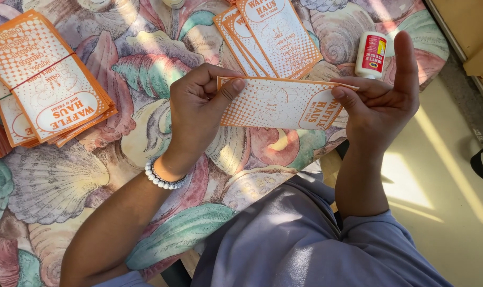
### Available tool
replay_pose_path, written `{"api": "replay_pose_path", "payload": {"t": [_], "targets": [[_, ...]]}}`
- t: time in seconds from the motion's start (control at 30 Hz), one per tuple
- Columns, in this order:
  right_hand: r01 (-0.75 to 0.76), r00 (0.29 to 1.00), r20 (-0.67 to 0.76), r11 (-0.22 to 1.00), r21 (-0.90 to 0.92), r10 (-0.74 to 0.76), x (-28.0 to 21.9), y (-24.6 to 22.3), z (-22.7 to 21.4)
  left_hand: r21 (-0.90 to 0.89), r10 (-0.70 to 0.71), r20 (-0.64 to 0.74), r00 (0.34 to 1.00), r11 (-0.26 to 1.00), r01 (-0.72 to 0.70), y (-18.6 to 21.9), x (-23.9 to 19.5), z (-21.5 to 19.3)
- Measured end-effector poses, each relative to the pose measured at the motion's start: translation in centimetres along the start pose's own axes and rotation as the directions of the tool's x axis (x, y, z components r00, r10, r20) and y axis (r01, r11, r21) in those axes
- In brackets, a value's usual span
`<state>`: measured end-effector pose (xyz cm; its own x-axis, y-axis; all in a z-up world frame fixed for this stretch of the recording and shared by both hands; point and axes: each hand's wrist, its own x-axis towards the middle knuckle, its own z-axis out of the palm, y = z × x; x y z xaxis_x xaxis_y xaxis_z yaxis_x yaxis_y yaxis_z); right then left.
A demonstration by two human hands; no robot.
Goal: Applying glue to the edges of paper bags and folding them to seal the bottoms.
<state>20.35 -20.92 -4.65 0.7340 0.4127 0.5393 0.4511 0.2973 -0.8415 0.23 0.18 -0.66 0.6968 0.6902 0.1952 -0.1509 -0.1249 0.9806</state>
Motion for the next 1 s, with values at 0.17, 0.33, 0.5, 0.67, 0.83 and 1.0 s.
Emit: {"api": "replay_pose_path", "payload": {"t": [0.17,0.33,0.5,0.67,0.83,1.0], "targets": [[0.009,1.000,0.000,1.000,0.007,-0.009,-0.1,0.3,-0.2,-0.010,-0.008,0.002,1.000,1.000,0.008,-0.2,-0.1,0.1],[-0.018,1.000,-0.002,1.000,-0.015,0.018,0.2,0.0,-0.3,0.005,-0.017,0.010,1.000,1.000,0.017,-0.7,-0.2,0.3],[-0.156,0.977,0.136,0.985,-0.068,0.164,2.0,-0.5,-0.6,0.041,-0.074,0.061,0.995,0.997,0.072,-1.5,-0.6,0.9],[-0.447,0.829,0.251,0.862,-0.238,0.499,3.2,1.2,-1.3,0.379,0.229,0.366,0.902,0.849,-0.369,-2.2,-2.8,2.2],[-0.182,0.824,0.431,0.893,-0.412,0.367,2.0,4.0,-2.3,0.577,-0.015,0.686,0.727,0.620,-0.531,-4.6,-6.0,4.3],[0.537,0.722,0.691,0.656,-0.531,-0.032,0.2,1.4,0.1,0.635,-0.009,0.725,0.689,0.396,-0.663,-5.8,-6.6,4.6]]}}
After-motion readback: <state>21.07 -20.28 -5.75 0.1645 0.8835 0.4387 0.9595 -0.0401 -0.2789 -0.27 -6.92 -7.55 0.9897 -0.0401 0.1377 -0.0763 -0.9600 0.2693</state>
